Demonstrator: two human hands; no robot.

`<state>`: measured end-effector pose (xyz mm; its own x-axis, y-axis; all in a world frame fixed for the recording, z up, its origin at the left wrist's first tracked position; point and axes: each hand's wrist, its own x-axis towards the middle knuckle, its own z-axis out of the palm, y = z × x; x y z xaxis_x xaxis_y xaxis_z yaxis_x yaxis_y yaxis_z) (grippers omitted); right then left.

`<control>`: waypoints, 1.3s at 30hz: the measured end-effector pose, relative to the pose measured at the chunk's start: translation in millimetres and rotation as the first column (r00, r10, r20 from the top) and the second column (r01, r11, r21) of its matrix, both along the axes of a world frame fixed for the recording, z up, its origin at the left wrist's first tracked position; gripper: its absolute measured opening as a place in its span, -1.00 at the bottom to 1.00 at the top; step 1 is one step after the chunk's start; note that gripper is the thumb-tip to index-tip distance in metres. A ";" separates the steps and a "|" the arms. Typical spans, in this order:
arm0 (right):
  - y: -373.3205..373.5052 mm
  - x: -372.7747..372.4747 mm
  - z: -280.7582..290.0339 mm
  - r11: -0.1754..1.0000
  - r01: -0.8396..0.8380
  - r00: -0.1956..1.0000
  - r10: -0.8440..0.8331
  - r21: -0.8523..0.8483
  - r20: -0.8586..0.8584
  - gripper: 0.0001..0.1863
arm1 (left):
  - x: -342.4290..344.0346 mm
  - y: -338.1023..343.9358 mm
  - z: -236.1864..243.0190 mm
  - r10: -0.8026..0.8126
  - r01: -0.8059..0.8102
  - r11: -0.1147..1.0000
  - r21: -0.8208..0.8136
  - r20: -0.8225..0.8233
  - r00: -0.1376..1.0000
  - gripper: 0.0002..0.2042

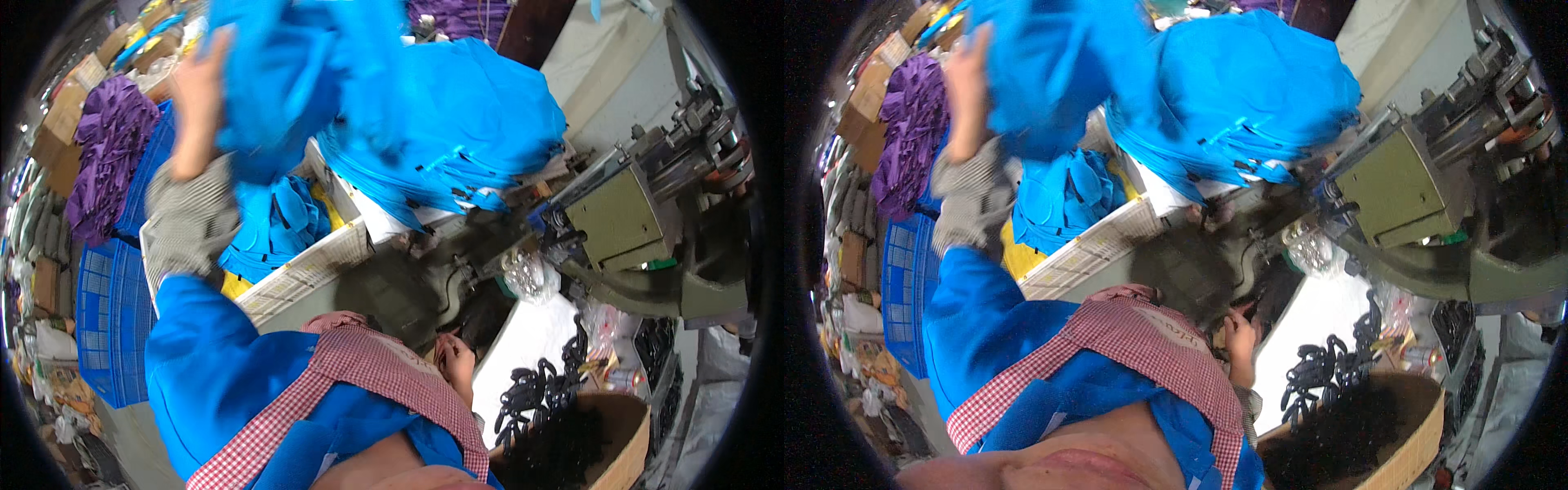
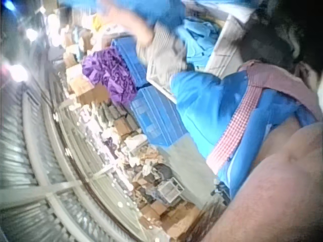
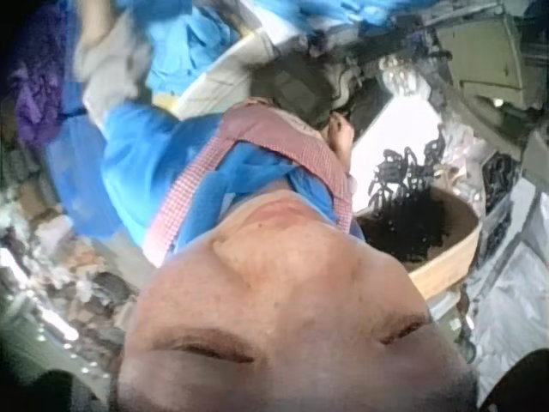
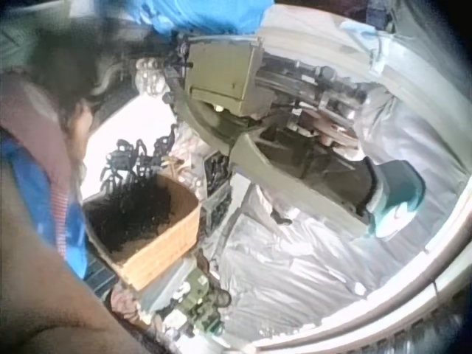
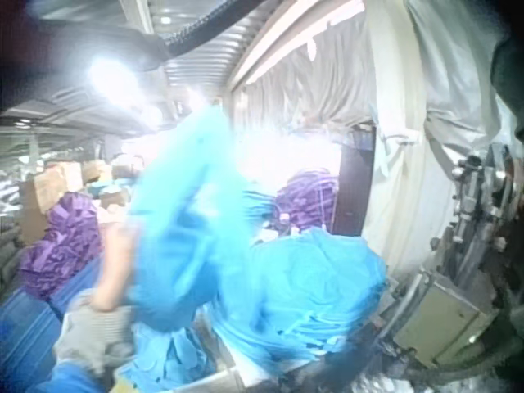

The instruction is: The person sews black plastic clips onto the edges of blue fabric bags using a sewing machine. They repeatedly pick up a bag, align it under the needle, sew, and place the finished item aside. The workspace contains bins of fabric and clips.

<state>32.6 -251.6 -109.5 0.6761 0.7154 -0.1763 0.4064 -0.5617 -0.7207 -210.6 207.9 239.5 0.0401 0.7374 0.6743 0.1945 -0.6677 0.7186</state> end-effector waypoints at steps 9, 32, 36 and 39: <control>142.5 -11.8 111.5 0.695 0.163 0.605 0.490 0.700 -0.628 -0.39 | -95.2 -93.9 -102.8 -0.638 0.370 0.730 -0.575 -0.378 0.671 -0.82; 41.3 49.0 75.2 0.583 0.634 0.679 -0.107 0.507 -0.726 -0.73 | 226.4 -248.4 -254.0 -0.942 0.595 0.262 -0.760 -0.335 -0.013 -0.50; 30.1 52.5 93.0 0.510 0.678 0.695 -0.212 0.529 -0.687 -0.76 | 235.1 -257.7 -254.0 -0.974 0.526 -0.171 -0.833 0.223 0.036 -0.55; 31.1 65.5 108.3 0.571 0.647 0.711 -0.214 0.505 -0.670 -0.77 | 253.5 -266.3 -255.5 -0.963 0.589 -0.207 -0.781 0.270 0.020 -0.60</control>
